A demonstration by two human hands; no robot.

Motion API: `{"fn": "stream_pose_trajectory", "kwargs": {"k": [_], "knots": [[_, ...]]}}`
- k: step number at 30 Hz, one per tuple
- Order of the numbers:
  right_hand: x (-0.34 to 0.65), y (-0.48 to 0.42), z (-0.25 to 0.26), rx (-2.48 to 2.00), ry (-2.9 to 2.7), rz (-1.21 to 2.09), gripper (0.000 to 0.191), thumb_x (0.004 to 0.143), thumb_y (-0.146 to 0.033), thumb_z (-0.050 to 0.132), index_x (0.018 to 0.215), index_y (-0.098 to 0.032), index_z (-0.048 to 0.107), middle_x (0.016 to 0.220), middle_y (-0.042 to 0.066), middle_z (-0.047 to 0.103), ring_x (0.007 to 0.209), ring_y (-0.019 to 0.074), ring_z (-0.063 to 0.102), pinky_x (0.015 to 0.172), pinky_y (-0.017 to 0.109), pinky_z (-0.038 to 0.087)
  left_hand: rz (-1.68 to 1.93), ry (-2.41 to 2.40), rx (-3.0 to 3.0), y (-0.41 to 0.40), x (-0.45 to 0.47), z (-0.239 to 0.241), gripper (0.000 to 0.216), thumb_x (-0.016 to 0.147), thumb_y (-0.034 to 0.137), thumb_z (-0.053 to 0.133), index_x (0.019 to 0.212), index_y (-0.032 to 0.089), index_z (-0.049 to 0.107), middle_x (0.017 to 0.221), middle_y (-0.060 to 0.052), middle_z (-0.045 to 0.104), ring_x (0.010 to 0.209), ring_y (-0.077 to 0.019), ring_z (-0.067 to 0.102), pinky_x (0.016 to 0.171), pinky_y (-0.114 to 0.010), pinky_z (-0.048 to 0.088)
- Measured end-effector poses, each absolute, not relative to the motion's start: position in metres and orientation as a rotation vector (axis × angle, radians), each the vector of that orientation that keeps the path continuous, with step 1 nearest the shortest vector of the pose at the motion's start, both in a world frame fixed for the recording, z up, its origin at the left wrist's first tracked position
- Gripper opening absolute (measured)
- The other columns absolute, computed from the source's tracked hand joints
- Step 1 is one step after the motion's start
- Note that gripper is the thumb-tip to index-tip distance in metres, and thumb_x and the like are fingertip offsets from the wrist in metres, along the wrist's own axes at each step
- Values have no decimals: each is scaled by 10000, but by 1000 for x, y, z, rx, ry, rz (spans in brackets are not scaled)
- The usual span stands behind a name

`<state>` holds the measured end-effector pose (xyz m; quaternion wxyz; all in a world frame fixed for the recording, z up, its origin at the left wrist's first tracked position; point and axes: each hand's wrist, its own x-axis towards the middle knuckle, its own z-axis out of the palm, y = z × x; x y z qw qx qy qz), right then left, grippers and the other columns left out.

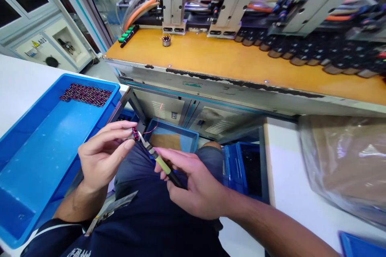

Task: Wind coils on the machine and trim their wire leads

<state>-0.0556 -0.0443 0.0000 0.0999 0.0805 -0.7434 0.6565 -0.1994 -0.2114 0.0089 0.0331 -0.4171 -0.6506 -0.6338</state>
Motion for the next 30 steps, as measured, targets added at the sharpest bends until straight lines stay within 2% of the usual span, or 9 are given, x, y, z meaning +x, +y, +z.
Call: {"fn": "stream_pose_trajectory", "kwargs": {"k": [5, 12, 15, 17, 21, 25, 30], "knots": [[-56, -45, 1, 193, -2224, 1913, 604, 821, -30, 551, 1373, -276, 562, 874, 17, 625, 717, 109, 591, 694, 238, 527, -1954, -2001, -1288, -210, -200, 8, 311, 774, 31, 746, 1019, 223, 762, 1074, -63, 757, 1029, -188, 706, 890, -310, 584], [-58, -44, 0, -89, -2297, 1987, 388, 820, -132, 589, 1198, -183, 662, 846, 43, 641, 738, 152, 606, 688, 259, 551, -1913, -1974, -1379, -212, -204, 7, 268, 799, 50, 728, 1015, 208, 740, 1100, -87, 732, 1060, -210, 696, 872, -325, 598], [-56, -40, 6, -113, -2293, 1998, 438, 836, -137, 578, 1269, -191, 619, 893, 49, 657, 756, 152, 631, 727, 268, 560, -1849, -1879, -1494, -214, -208, 5, 307, 769, 14, 738, 1008, 201, 685, 1198, -94, 657, 1014, -190, 703, 839, -310, 618], [-50, -37, 11, -43, -2306, 1982, 517, 839, -112, 576, 1344, -220, 572, 960, 56, 672, 831, 162, 663, 798, 282, 566, -1891, -1799, -1514, -214, -209, 3, 441, 720, -21, 766, 1047, 223, 599, 1251, -82, 609, 959, -166, 713, 803, -300, 634], [-36, -32, 15, 112, -2310, 1983, 658, 851, -46, 540, 1444, -320, 470, 1110, 56, 672, 990, 168, 678, 919, 307, 556, -1987, -1754, -1508, -212, -208, -1, 596, 693, -66, 768, 1084, 255, 454, 1146, -53, 673, 987, -177, 713, 796, -314, 641], [-28, -32, 14, 117, -2348, 2004, 712, 858, -36, 530, 1479, -365, 413, 1217, 69, 649, 1120, 196, 650, 977, 354, 542, -1970, -1740, -1504, -212, -204, -4, 627, 673, -96, 765, 1099, 242, 452, 1111, -60, 719, 993, -198, 728, 848, -360, 636], [-29, -36, 14, 113, -2333, 2043, 687, 861, -42, 534, 1476, -332, 432, 1187, 81, 660, 1082, 196, 661, 951, 358, 556, -1935, -1734, -1501, -214, -203, -4, 625, 672, -96, 765, 1107, 245, 474, 1117, -62, 740, 1002, -210, 734, 860, -374, 628]]}}
